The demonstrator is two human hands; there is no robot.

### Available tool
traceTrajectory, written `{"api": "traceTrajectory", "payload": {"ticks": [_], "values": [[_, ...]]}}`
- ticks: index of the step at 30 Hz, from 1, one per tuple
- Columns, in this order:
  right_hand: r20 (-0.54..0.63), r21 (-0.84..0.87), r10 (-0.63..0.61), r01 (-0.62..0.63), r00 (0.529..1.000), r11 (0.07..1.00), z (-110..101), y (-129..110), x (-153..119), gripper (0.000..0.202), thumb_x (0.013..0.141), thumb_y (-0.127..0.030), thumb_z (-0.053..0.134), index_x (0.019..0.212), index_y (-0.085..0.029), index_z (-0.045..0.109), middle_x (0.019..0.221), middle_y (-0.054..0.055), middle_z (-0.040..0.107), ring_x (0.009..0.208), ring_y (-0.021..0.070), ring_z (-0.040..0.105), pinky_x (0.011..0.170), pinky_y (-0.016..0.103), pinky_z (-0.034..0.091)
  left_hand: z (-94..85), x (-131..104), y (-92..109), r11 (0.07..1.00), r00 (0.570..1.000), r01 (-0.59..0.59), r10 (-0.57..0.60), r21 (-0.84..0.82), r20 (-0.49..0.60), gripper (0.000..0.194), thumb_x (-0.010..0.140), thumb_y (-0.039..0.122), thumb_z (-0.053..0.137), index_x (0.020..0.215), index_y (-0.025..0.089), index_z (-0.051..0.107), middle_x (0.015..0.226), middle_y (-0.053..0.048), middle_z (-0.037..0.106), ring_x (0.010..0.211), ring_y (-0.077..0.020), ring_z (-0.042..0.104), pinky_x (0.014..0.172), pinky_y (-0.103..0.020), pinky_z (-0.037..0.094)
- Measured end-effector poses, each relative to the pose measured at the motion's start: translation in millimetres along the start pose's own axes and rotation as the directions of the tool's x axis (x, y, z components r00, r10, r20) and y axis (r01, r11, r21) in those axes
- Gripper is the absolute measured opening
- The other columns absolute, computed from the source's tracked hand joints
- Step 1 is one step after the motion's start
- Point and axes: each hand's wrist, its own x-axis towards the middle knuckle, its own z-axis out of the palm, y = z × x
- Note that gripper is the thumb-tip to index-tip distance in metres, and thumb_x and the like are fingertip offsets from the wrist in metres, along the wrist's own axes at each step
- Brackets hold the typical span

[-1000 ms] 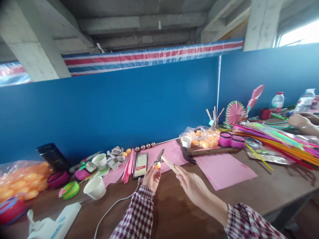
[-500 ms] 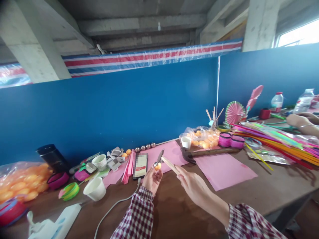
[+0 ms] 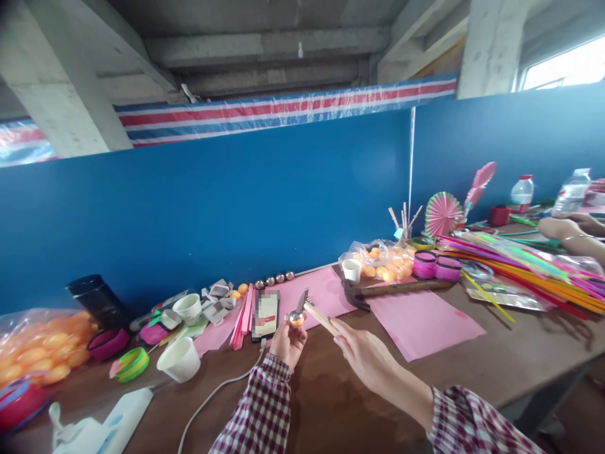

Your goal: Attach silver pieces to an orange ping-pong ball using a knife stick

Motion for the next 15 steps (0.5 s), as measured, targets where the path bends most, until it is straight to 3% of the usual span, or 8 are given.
{"api": "traceTrajectory", "payload": {"ticks": [3, 9, 12, 15], "values": [[-0.046, -0.004, 0.036, -0.036, 0.998, 0.999, -2.0, -0.9, -0.3, 0.043, 0.088, -0.034, 0.027, 0.123, -0.018, 0.044, 0.069, 0.004, 0.063, 0.056, 0.0154, 0.057, 0.054, 0.025, 0.041, -0.4, 0.3, -0.2, 1.0, 1.0, -0.008, 0.008, 0.003, 0.015, 0.021, 0.081, 0.026, 0.048, 0.078, 0.008, 0.057, 0.082, -0.014, 0.062, 0.048, -0.006, 0.05, 0.046, -0.02, 0.044], [-0.001, -0.016, 0.016, -0.016, 1.0, 1.0, -1.8, 0.2, -1.0, 0.043, 0.088, -0.033, 0.027, 0.124, -0.017, 0.044, 0.066, 0.003, 0.063, 0.056, 0.0152, 0.057, 0.056, 0.025, 0.042, -1.4, 1.5, -1.6, 1.0, 0.999, -0.021, 0.02, 0.015, 0.048, 0.017, 0.079, 0.025, 0.052, 0.078, 0.009, 0.057, 0.082, -0.011, 0.062, 0.046, -0.0056, 0.048, 0.044, -0.02, 0.042], [-0.051, -0.032, 0.023, -0.024, 0.998, 0.999, -1.2, 1.1, -1.0, 0.043, 0.088, -0.033, 0.027, 0.124, -0.016, 0.043, 0.076, 0.006, 0.066, 0.062, 0.0165, 0.06, 0.058, 0.026, 0.043, -2.1, 2.5, -2.3, 0.999, 0.998, -0.04, 0.039, 0.035, 0.049, 0.016, 0.078, 0.026, 0.053, 0.081, 0.01, 0.057, 0.079, -0.009, 0.062, 0.047, -0.0059, 0.049, 0.045, -0.02, 0.042], [-0.008, -0.054, -0.019, 0.018, 1.0, 0.998, -2.1, 0.0, -1.2, 0.041, 0.088, -0.031, 0.029, 0.123, -0.017, 0.045, 0.083, 0.007, 0.067, 0.068, 0.0175, 0.062, 0.058, 0.025, 0.044, -3.2, 4.3, -2.9, 0.996, 0.998, -0.059, 0.057, 0.07, 0.031, 0.015, 0.076, 0.024, 0.056, 0.084, 0.011, 0.057, 0.071, -0.005, 0.06, 0.045, -0.0059, 0.047, 0.043, -0.02, 0.04]]}}
